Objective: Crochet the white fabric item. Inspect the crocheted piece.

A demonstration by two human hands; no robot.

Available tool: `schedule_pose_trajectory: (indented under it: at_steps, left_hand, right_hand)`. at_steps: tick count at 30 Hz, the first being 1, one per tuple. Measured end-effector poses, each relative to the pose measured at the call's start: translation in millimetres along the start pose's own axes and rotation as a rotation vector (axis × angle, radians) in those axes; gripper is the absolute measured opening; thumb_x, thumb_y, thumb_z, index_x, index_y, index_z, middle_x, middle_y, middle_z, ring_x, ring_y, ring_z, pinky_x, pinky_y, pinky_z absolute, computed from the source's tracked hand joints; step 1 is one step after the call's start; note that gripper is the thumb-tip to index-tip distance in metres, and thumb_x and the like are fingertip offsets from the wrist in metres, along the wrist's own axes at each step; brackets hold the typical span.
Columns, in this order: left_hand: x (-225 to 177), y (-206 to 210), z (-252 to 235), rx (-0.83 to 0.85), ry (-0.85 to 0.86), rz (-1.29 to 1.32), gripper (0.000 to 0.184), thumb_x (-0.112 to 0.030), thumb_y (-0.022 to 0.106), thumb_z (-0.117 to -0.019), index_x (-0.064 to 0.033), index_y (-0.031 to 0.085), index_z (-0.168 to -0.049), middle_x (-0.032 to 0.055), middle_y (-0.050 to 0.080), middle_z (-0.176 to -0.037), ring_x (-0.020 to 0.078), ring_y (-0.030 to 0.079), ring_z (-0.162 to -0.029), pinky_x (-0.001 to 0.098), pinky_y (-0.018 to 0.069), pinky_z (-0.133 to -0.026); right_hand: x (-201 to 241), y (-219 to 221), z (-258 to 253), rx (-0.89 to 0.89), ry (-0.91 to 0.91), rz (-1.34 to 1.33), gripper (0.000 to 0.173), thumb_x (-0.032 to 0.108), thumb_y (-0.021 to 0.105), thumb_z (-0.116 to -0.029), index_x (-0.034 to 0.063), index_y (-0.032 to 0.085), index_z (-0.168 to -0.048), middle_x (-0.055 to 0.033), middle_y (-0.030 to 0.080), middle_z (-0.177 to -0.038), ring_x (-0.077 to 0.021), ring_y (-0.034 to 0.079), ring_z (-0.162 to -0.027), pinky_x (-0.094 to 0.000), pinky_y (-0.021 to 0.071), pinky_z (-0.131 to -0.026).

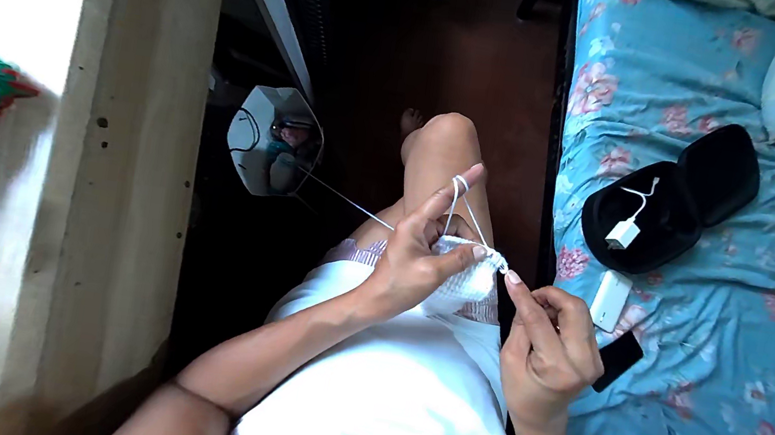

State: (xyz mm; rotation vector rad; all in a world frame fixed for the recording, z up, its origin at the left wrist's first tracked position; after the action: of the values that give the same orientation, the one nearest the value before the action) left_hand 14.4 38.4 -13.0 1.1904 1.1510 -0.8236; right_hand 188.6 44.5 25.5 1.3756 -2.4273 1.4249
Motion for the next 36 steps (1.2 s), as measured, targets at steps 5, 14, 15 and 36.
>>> schedule_pose_trajectory:
  at_steps: [5, 14, 15, 36]
  left_hand:
    - [-6, 2, 3, -0.026, 0.090, -0.067, 0.082, 0.010, 0.069, -0.0848, -0.0028, 0.033, -0.158, 0.0034, 0.069, -0.078, 0.0070, 0.065, -0.064, 0.0196, 0.0561, -0.063]
    - [-22, 11, 8, 0.009, 0.481, -0.455, 0.076, 0.009, 0.068, -0.0841, 0.0151, 0.032, -0.151, 0.0103, 0.071, -0.086, 0.0095, 0.069, -0.077, 0.0236, 0.0589, -0.076]
    - [-23, 11, 8, 0.001, 0.495, -0.472, 0.076, 0.009, 0.068, -0.0841, 0.0151, 0.032, -0.151, 0.0106, 0.070, -0.086, 0.0098, 0.069, -0.077, 0.0235, 0.0586, -0.076]
    - [-2, 0, -3, 0.121, 0.005, -0.142, 0.088, 0.010, 0.065, -0.0793, -0.0072, 0.033, -0.159, 0.0007, 0.064, -0.071, 0.0041, 0.059, -0.059, 0.0163, 0.0513, -0.057]
  right_hand:
    - [4, -3, 2, -0.039, -0.040, 0.090, 0.023, 0.000, 0.063, -0.0922, 0.0091, 0.083, -0.100, -0.0141, 0.066, -0.085, -0.0169, 0.058, -0.074, -0.0221, 0.0459, -0.065]
    - [8, -5, -1, -0.026, -0.042, 0.126, 0.024, -0.001, 0.063, -0.0905, 0.0093, 0.083, -0.099, -0.0141, 0.065, -0.084, -0.0172, 0.058, -0.074, -0.0218, 0.0447, -0.065]
    - [9, -4, -2, -0.017, -0.037, 0.124, 0.025, -0.002, 0.063, -0.0904, 0.0086, 0.083, -0.100, -0.0141, 0.065, -0.084, -0.0171, 0.058, -0.074, -0.0213, 0.0449, -0.064]
    - [-14, -3, -4, 0.173, -0.237, 0.039, 0.029, 0.001, 0.058, -0.0950, 0.0120, 0.082, -0.107, -0.0132, 0.069, -0.085, -0.0210, 0.061, -0.072, -0.0279, 0.0463, -0.060]
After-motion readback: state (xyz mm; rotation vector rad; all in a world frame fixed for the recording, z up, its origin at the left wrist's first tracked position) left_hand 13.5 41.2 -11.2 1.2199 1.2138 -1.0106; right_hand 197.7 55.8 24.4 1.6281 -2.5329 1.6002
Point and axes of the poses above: each hand's wrist, its own z-axis away from the middle knuckle, its own y-axis out of the palm, x = y × z, the point moved 6 cm from there along -z, towards the middle knuckle
